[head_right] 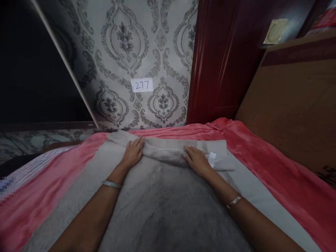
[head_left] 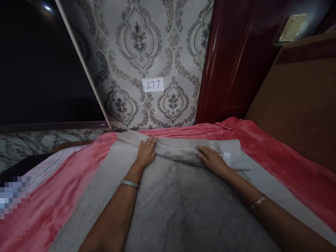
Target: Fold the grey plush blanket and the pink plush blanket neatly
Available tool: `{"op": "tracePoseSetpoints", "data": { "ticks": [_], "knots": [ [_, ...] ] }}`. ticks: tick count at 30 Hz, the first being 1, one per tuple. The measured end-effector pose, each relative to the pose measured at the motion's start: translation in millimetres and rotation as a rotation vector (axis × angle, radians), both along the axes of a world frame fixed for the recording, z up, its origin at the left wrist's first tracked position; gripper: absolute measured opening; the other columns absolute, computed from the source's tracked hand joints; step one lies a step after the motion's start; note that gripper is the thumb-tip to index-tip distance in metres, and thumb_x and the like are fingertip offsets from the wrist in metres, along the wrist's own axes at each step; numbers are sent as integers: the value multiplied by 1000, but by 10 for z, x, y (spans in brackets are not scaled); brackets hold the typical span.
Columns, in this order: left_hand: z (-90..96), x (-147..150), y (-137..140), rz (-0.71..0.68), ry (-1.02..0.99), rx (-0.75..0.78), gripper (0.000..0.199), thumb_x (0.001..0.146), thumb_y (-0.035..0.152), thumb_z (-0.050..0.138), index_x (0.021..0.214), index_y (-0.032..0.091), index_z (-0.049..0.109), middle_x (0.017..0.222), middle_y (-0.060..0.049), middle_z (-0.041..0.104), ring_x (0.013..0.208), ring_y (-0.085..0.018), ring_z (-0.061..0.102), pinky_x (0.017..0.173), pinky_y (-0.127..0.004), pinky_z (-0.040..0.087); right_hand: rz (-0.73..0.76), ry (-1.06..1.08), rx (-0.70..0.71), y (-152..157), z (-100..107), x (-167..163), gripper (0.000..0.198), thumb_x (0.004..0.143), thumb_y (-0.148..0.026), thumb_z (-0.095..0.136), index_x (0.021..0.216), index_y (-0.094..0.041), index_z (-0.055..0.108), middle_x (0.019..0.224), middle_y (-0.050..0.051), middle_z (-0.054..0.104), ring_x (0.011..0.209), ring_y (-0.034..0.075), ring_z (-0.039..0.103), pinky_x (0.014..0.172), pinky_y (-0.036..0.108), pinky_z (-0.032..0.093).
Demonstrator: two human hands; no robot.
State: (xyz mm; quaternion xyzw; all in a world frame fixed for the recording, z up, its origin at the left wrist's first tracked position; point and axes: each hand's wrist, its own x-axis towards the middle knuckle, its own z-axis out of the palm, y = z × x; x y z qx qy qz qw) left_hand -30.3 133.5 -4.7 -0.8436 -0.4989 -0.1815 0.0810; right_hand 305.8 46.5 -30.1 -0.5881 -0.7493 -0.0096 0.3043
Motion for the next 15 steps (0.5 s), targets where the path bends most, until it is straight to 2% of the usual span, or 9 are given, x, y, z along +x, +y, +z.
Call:
{"op": "tracePoseSetpoints", "data": {
  "ticks": [3, 5, 8, 10, 12, 15],
  "knots": [
    [34, 48, -28, -83, 51, -55, 81, 79, 8, 43, 158, 18, 32, 165, -10, 35, 153, -27, 29, 125, -60, 16, 36, 21, -39, 31, -6, -181, 37, 96, -32, 44, 123, -18, 65, 109, 14, 71, 102, 27, 66, 93, 43, 52],
    [47, 84, -45, -110, 70, -84, 83, 77, 5, 43, 158, 17, 32, 163, -11, 38, 153, -28, 28, 125, -62, 14, 68, -8, 40, -75, 18, -259, 28, 93, -25, 48, 112, -18, 67, 98, 12, 68, 94, 26, 65, 86, 40, 53],
    [48, 135, -54, -165, 69, -43, 81, 75, 4, 46, 155, 17, 36, 161, -13, 41, 153, -30, 28, 124, -64, 12, 174, -111, 181, -310, 45, -327, 18, 88, -16, 49, 97, -19, 64, 92, 10, 64, 89, 24, 61, 79, 36, 51],
    [45, 160, -51, -229, 70, -8, 73, 74, 4, 49, 146, 20, 48, 151, -13, 52, 149, -30, 34, 124, -63, 12, 241, -162, 204, -426, 35, -342, 18, 87, -13, 48, 95, -20, 63, 89, 9, 63, 84, 23, 60, 74, 34, 49],
    [51, 170, -45, -253, 82, 6, 56, 74, 6, 52, 128, 21, 61, 131, -13, 65, 136, -30, 48, 123, -60, 15, 274, -179, 161, -470, 6, -329, 19, 89, -14, 46, 97, -20, 62, 89, 8, 64, 82, 22, 61, 72, 32, 50],
    [81, 147, -46, -183, 93, 7, 34, 76, 10, 54, 107, 21, 65, 106, -11, 68, 112, -28, 60, 119, -54, 24, 268, -151, 84, -431, -44, -266, 21, 93, -22, 45, 103, -20, 63, 93, 9, 67, 86, 23, 64, 75, 34, 52]
  ]
}}
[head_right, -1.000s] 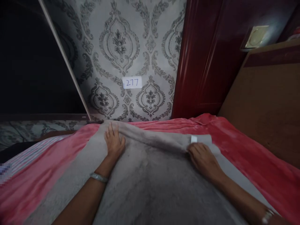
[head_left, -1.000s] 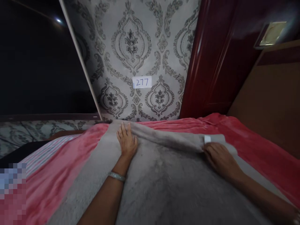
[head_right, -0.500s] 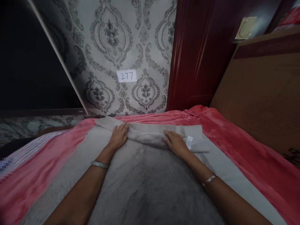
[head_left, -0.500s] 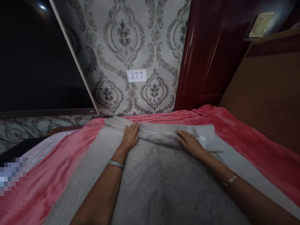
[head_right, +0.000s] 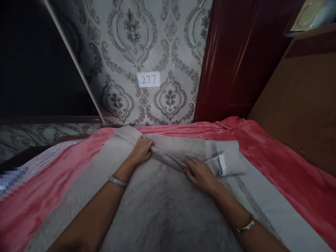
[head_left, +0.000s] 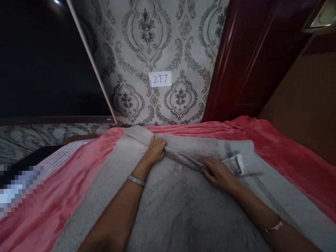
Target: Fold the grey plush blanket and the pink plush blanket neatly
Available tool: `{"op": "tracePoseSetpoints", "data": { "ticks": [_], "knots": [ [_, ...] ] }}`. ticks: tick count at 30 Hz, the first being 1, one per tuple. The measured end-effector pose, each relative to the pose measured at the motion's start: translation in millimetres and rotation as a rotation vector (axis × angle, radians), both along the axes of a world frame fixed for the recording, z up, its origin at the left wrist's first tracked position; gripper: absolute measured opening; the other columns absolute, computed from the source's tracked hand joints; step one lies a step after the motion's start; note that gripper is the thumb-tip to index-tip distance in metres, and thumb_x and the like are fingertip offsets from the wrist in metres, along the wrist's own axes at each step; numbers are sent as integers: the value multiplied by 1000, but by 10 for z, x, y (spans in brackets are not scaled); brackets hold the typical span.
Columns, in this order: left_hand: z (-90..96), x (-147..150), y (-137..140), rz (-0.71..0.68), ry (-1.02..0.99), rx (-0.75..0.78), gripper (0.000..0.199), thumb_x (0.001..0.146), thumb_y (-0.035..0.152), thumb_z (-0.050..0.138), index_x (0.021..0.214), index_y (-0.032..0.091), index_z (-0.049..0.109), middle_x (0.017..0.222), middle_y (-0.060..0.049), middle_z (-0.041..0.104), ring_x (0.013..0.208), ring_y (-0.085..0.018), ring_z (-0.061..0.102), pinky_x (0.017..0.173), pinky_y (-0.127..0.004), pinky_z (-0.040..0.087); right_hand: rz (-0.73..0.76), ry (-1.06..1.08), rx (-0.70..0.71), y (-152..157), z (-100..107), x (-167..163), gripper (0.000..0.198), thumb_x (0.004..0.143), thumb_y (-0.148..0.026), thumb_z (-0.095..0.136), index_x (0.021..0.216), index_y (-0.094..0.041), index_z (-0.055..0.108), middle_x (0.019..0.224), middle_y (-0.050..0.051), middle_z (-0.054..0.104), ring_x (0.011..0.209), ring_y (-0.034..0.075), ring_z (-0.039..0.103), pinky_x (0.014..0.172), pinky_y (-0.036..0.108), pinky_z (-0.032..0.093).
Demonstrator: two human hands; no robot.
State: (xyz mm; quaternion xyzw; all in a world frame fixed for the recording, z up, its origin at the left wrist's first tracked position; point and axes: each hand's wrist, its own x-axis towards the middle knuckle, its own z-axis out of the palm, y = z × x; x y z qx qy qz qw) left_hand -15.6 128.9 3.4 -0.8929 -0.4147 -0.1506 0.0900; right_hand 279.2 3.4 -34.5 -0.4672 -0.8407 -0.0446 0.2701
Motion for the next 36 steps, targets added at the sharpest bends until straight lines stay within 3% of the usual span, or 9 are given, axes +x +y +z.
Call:
{"op": "tracePoseSetpoints", "data": {
  "ticks": [4, 7, 10, 13, 19, 22, 28, 32, 36],
  "knots": [
    [19, -33, -60, 18, 57, -59, 40, 81, 13, 52, 118, 22, 63, 114, -11, 68, 108, -28, 59, 100, -49, 37, -30, 57, -4, 87, -71, 86, 24, 95, -34, 47, 103, -20, 65, 94, 10, 70, 87, 24, 67, 77, 36, 54],
    [-13, -7, -137, 39, 117, -38, 43, 84, 12, 49, 122, 23, 64, 120, -10, 69, 110, -29, 57, 93, -48, 38, -54, 105, 33, 112, -137, 96, 25, 95, -36, 47, 99, -20, 66, 92, 10, 71, 84, 24, 68, 76, 37, 55],
    [-2, 20, -192, 64, 148, -6, 31, 82, 13, 52, 107, 19, 69, 107, -13, 71, 109, -30, 57, 98, -51, 36, -73, 142, 68, 105, -188, 72, 24, 95, -35, 46, 98, -21, 65, 91, 9, 70, 83, 24, 68, 75, 36, 55],
    [144, -39, -208, 36, 239, -22, 25, 78, 20, 59, 100, 18, 72, 101, -14, 73, 109, -30, 60, 111, -54, 27, -99, 151, 151, 83, -204, 54, 23, 96, -35, 45, 97, -21, 64, 89, 8, 69, 81, 23, 67, 72, 35, 53],
    [590, -652, -299, 200, 468, -133, 15, 69, 25, 68, 80, 19, 77, 82, -12, 76, 94, -33, 69, 115, -65, 18, -157, 91, 248, 3, -157, 43, 22, 95, -34, 45, 86, -21, 59, 81, 8, 65, 76, 23, 63, 72, 35, 50],
    [683, -1067, -486, 300, 483, -117, 15, 71, 17, 65, 80, 20, 77, 85, -14, 76, 101, -35, 68, 114, -69, 18, -198, 24, 253, -114, -112, 102, 22, 94, -34, 45, 87, -21, 61, 83, 9, 67, 78, 25, 62, 73, 36, 49],
    [488, -1507, -840, 378, 373, -59, 48, 82, 5, 48, 120, 26, 69, 142, -12, 60, 138, -30, 48, 120, -61, 21, -257, -133, 212, -554, -51, 537, 23, 93, -31, 45, 88, -21, 66, 82, 9, 67, 80, 25, 62, 74, 37, 44],
    [317, -1501, -825, 486, 270, -107, 47, 87, 7, 42, 124, 23, 67, 129, -15, 69, 121, -30, 62, 111, -62, 34, -394, -237, 131, -836, -42, 845, 24, 90, -23, 47, 94, -21, 71, 85, 10, 69, 82, 26, 62, 72, 38, 43],
    [331, -1488, -795, 575, 164, -75, 30, 92, 21, 52, 116, 18, 70, 120, -18, 71, 113, -32, 66, 102, -59, 43, -505, -259, 56, -1012, -104, 946, 31, 87, -18, 48, 100, -22, 75, 99, 11, 74, 89, 27, 64, 70, 37, 45]
  ]
}}
